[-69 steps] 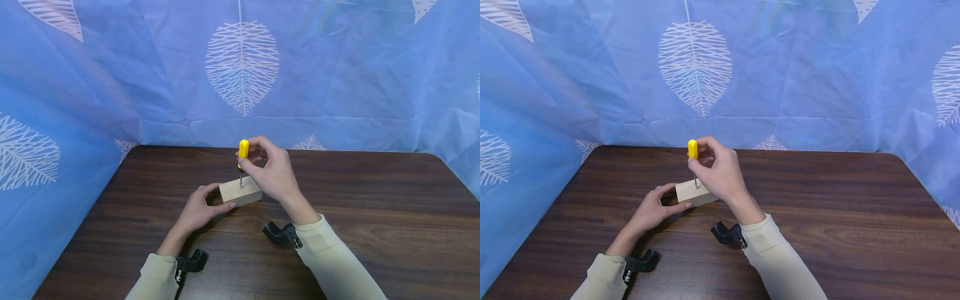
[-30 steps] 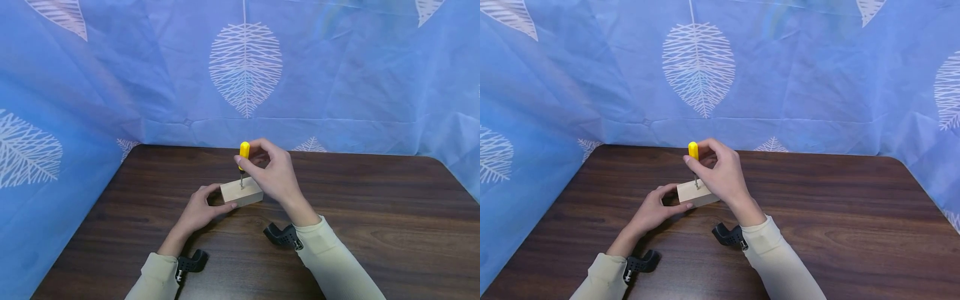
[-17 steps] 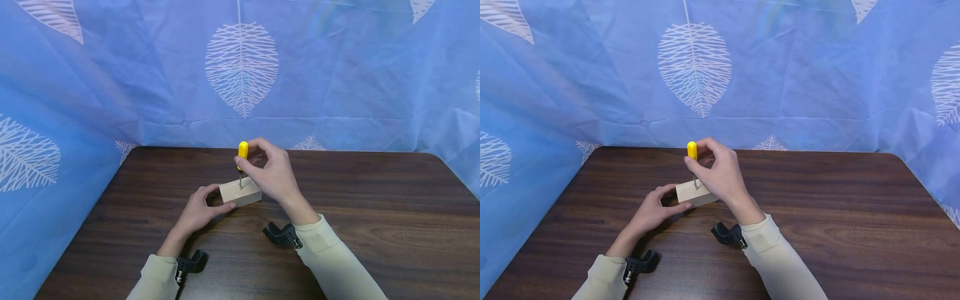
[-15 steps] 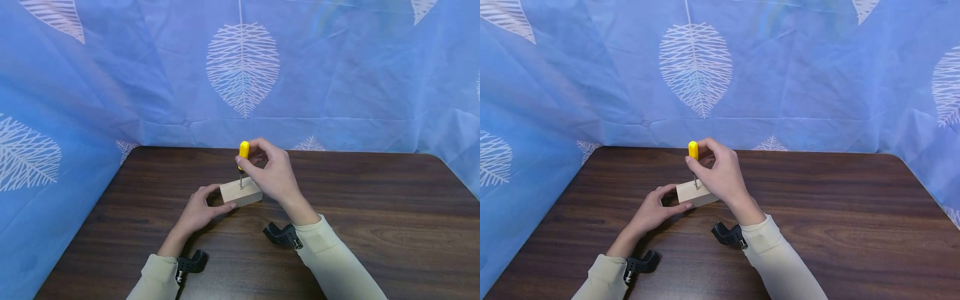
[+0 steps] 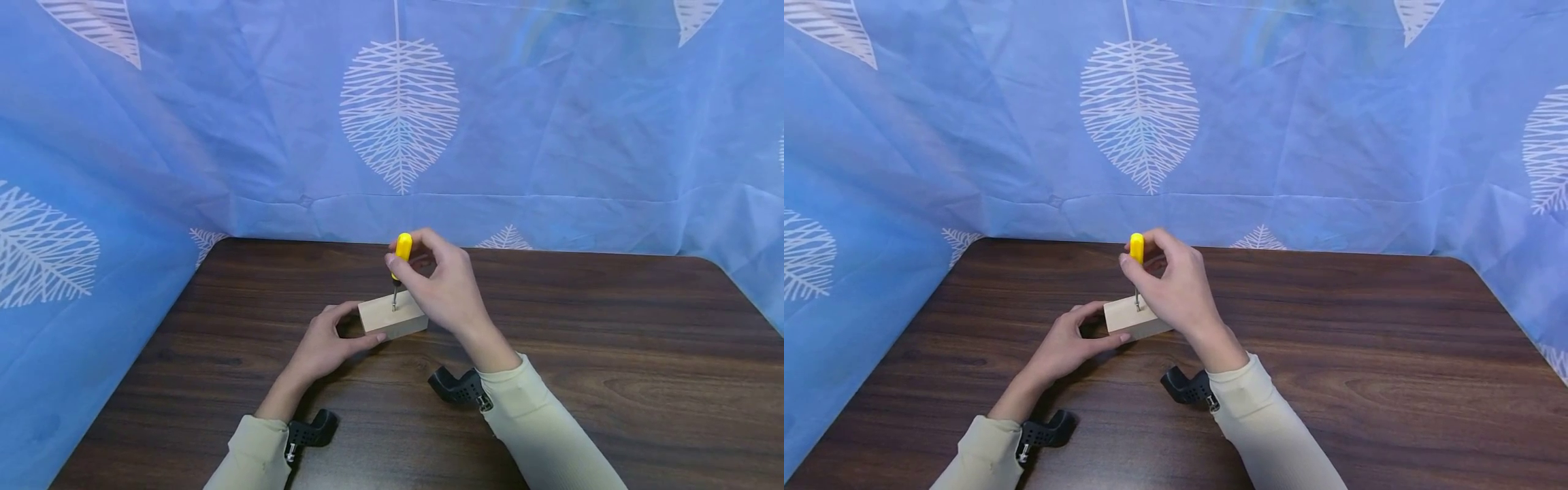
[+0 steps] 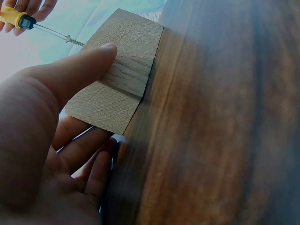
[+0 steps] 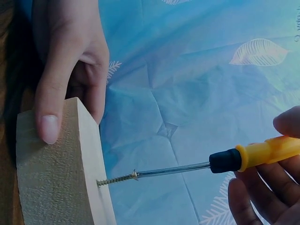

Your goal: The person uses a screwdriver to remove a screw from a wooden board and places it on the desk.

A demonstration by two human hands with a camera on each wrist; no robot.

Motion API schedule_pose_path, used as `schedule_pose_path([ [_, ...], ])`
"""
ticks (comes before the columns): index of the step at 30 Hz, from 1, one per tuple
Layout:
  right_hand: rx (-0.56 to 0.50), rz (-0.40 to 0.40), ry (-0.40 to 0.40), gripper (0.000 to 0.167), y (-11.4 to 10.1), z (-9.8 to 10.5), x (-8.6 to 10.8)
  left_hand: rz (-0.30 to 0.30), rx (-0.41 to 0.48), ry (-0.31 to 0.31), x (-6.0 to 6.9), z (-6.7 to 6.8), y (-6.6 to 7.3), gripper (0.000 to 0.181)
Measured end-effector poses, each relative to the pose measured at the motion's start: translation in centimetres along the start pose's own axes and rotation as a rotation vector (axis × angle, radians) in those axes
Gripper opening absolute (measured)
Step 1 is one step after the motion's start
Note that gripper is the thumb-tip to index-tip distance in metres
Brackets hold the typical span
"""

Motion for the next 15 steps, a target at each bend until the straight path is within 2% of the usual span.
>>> schedule_pose_path([
  [9, 0.026, 0.05, 0.001, 0.021, -0.42, -0.07, 0.0, -0.007, -0.005, -0.003, 0.07, 0.14, -0.18, 0.062],
  [15, 0.006, 0.012, 0.003, 0.035, -0.18, 0.18, 0.18, -0.026, -0.007, -0.005, -0.03, -0.12, 0.06, 0.06],
])
Point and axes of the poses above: each hand's wrist, its own x-axis away from the middle knuckle, its own z-axis out of the back of the hand, y = z × x, the point moved 8 cm from there along -x, towards the middle knuckle, and after that the axes turned 5 degrees about z, right-handed, at the moved point
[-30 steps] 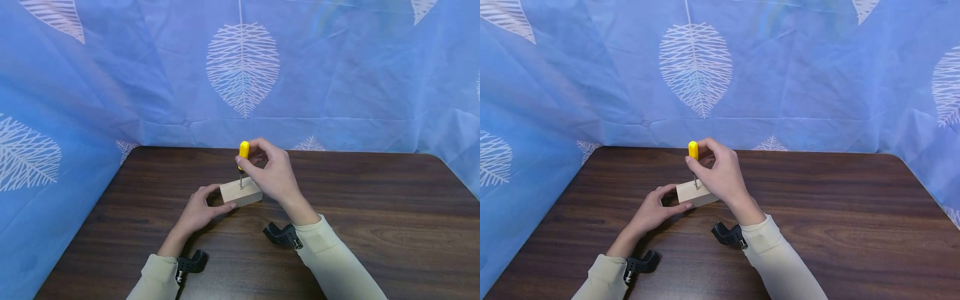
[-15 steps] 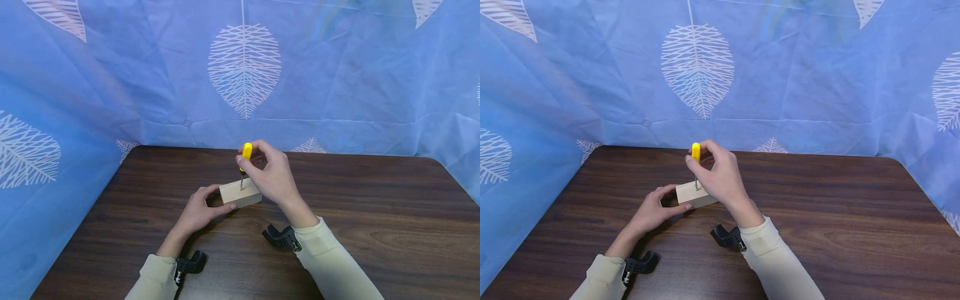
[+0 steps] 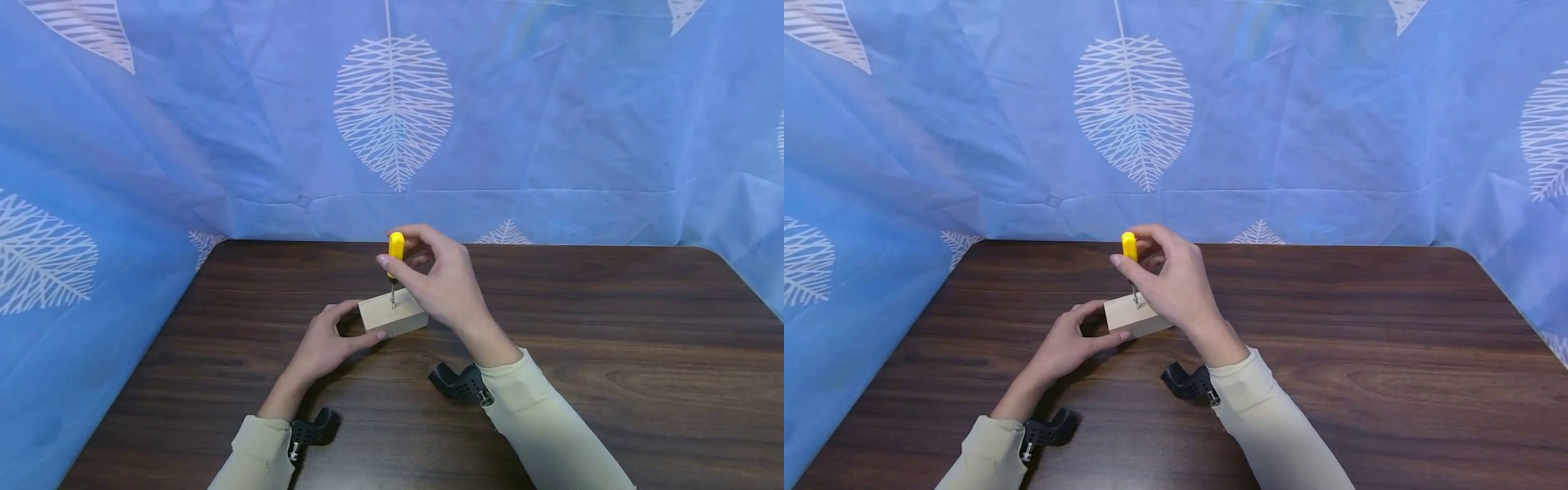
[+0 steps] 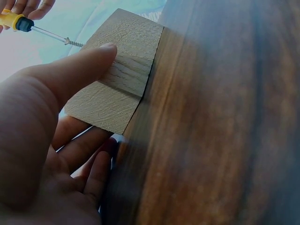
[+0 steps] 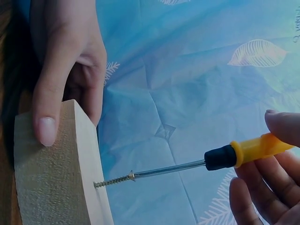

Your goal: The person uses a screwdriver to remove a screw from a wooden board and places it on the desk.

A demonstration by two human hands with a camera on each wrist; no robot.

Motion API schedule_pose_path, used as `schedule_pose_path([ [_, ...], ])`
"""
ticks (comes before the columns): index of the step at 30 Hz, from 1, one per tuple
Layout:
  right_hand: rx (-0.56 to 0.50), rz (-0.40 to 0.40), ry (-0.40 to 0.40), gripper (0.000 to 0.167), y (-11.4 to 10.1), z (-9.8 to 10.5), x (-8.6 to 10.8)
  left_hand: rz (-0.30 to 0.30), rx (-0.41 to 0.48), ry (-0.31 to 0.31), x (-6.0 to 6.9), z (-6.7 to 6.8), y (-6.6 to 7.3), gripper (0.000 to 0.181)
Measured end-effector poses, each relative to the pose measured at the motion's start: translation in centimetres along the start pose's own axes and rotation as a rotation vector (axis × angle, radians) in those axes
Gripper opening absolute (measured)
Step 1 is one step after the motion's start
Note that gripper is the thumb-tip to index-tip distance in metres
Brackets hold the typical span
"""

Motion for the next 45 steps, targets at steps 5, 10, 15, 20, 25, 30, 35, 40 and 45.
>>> schedule_pose_path([
  [5, -0.034, -0.029, 0.016, 0.034, 0.3, 0.2, 0.1, 0.001, -0.001, -0.003, 0.0, -0.2, 0.1, 0.061],
  [10, -0.062, -0.003, 0.025, 0.026, 0.2, 0.3, 0.0, 0.001, -0.013, -0.002, 0.1, -0.1, 0.1, 0.063],
  [15, -0.058, 0.013, 0.019, 0.023, 0.0, 0.2, -0.2, 0.0, -0.006, 0.002, 0.2, 0.0, 0.0, 0.062],
  [20, -0.044, 0.009, 0.004, 0.024, -0.2, 0.0, -0.2, -0.009, 0.003, 0.005, 0.1, 0.0, 0.0, 0.06],
  [25, -0.031, 0.004, -0.008, 0.026, -0.1, -0.1, -0.2, -0.008, 0.008, 0.006, 0.2, -0.1, 0.0, 0.059],
  [30, -0.033, -0.008, -0.007, 0.027, 0.0, -0.2, -0.1, 0.0, 0.003, 0.007, 0.2, 0.0, 0.1, 0.062],
  [35, -0.044, -0.011, -0.004, 0.027, 0.0, -0.2, -0.1, 0.006, -0.005, 0.001, 0.1, 0.1, 0.2, 0.063],
  [40, -0.041, -0.016, -0.027, 0.03, 0.0, -0.6, -0.1, 0.009, -0.006, 0.0, 0.1, 0.2, 0.2, 0.064],
  [45, -0.025, -0.039, -0.037, 0.03, 0.0, -0.8, 0.0, 0.014, 0.002, -0.005, 0.2, 0.1, 0.1, 0.061],
])
Point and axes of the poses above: each hand's wrist, its own x-axis away from the middle knuckle, its own z-axis out of the back of the hand, y = z × x, the point moved 8 cm from there along -x, towards the middle knuckle, and after that the axes turned 5 degrees about z, right-handed, at the moved point
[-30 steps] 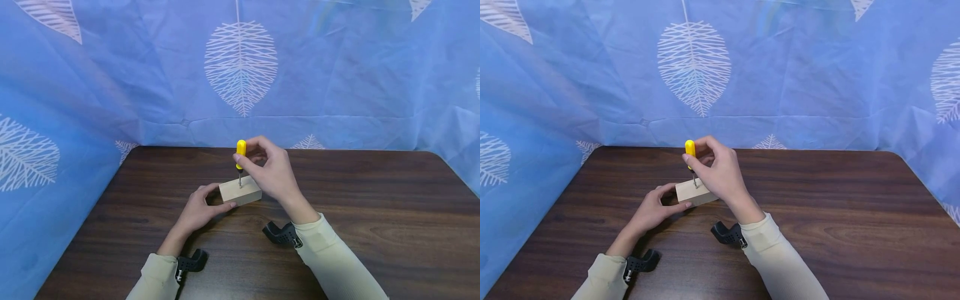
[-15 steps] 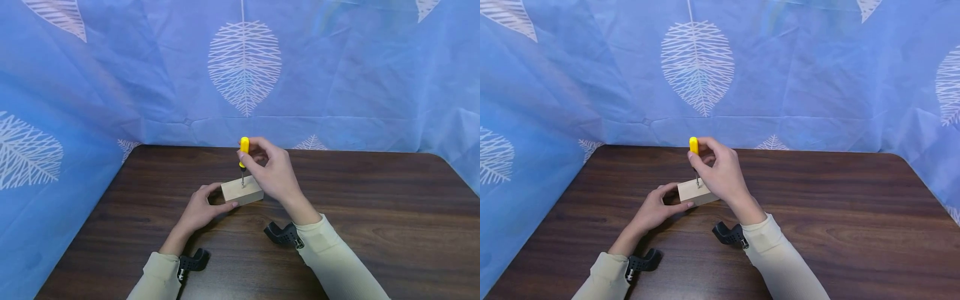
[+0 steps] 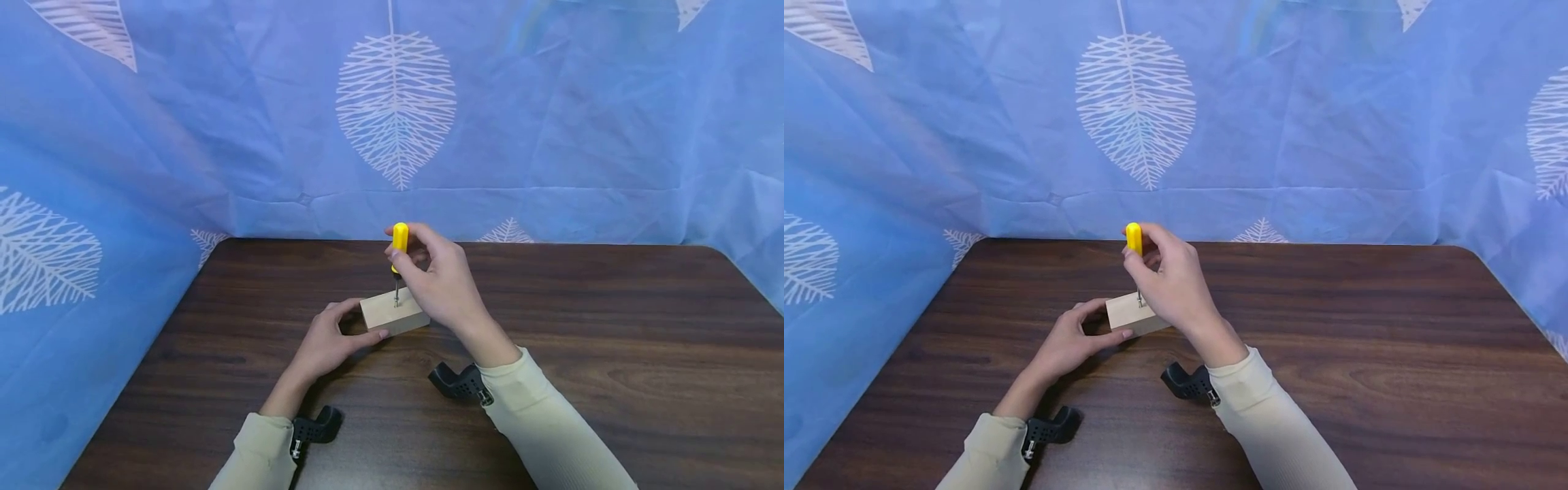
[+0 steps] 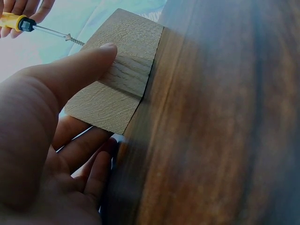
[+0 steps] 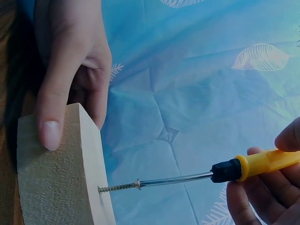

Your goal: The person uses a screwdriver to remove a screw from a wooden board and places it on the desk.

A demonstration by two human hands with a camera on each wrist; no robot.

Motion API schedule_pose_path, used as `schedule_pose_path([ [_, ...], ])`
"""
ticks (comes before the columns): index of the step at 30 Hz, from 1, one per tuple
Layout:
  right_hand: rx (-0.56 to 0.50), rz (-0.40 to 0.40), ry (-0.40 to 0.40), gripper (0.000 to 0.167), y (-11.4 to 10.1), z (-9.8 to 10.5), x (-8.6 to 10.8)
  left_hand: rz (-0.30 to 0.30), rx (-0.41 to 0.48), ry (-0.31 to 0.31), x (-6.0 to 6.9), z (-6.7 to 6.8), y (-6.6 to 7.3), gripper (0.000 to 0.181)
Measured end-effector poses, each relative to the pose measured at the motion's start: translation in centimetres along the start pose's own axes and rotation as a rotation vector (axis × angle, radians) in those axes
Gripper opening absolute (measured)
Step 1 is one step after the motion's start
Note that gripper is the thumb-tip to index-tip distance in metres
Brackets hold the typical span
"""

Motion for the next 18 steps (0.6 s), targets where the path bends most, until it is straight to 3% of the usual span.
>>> schedule_pose_path([
  [18, 0.028, 0.054, 0.005, 0.027, -0.21, 0.03, 0.1, 0.005, 0.006, -0.003, -0.05, -0.05, -0.1, 0.062],
])
Point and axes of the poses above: each hand's wrist, its own x-axis away from the middle knuckle, its own z-axis out of the back of the hand, y = z × x, the point moved 8 cm from there along -x, towards the middle knuckle, and after that the axes turned 5 degrees about z, right-handed, at the moved point
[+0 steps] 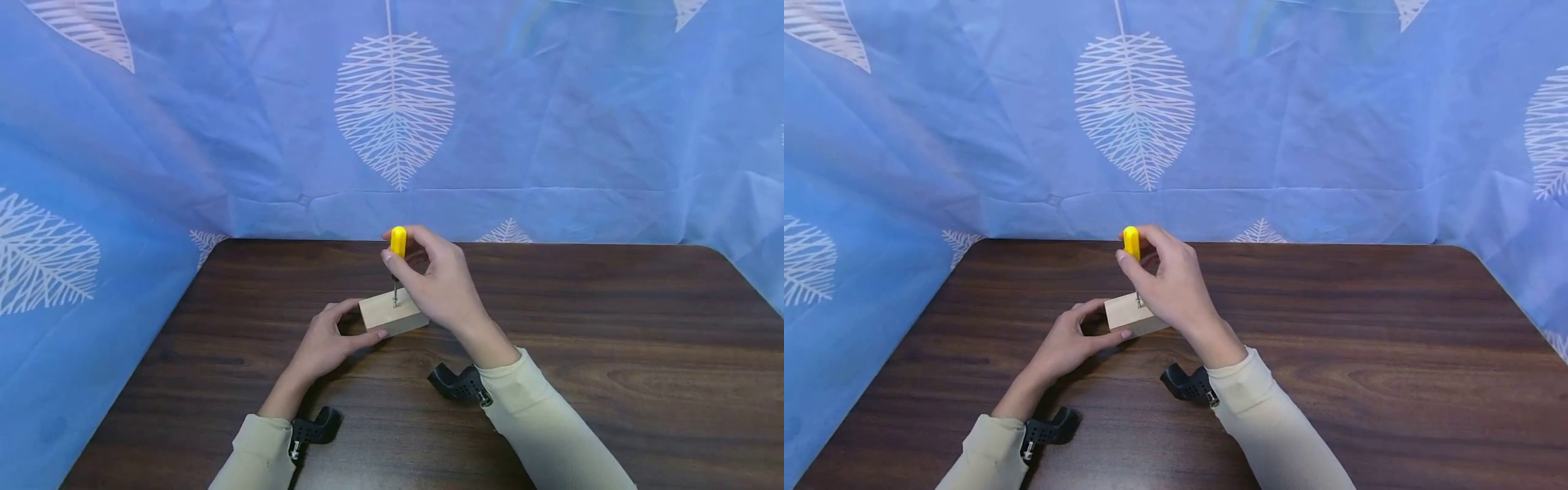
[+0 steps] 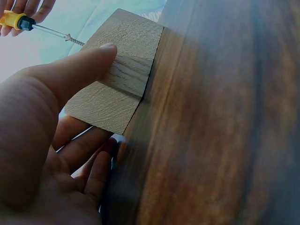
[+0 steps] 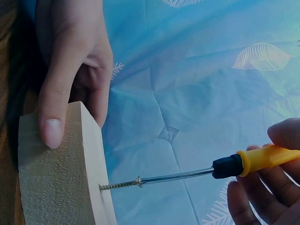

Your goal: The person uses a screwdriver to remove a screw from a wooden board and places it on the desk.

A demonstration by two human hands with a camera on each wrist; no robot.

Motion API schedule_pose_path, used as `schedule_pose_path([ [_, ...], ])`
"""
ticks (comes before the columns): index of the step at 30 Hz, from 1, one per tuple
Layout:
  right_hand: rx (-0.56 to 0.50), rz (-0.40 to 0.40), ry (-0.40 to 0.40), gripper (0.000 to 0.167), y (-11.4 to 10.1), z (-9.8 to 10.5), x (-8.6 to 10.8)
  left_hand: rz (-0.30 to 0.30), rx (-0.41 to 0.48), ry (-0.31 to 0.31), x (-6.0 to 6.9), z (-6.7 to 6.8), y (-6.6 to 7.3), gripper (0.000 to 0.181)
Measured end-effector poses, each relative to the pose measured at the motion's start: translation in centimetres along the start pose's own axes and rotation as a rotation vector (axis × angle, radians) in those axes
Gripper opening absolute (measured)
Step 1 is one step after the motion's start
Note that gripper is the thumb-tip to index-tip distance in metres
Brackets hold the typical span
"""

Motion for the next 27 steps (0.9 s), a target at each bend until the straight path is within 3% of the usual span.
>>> schedule_pose_path([
  [14, 0.008, -0.003, -0.001, 0.033, -0.16, 0.11, 0.01, 0.006, 0.0, 0.002, 0.07, 0.05, -0.07, 0.064],
  [27, -0.029, 0.017, 0.015, 0.025, -0.27, 0.23, 0.02, -0.008, 0.005, -0.008, 0.1, -0.03, -0.01, 0.062],
])
Point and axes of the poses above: each hand's wrist, its own x-axis away from the middle knuckle, its own z-axis out of the back of the hand, y = z × x, the point moved 8 cm from there along -x, towards the middle knuckle, and after that the axes turned 5 degrees about z, right-handed, at the moved point
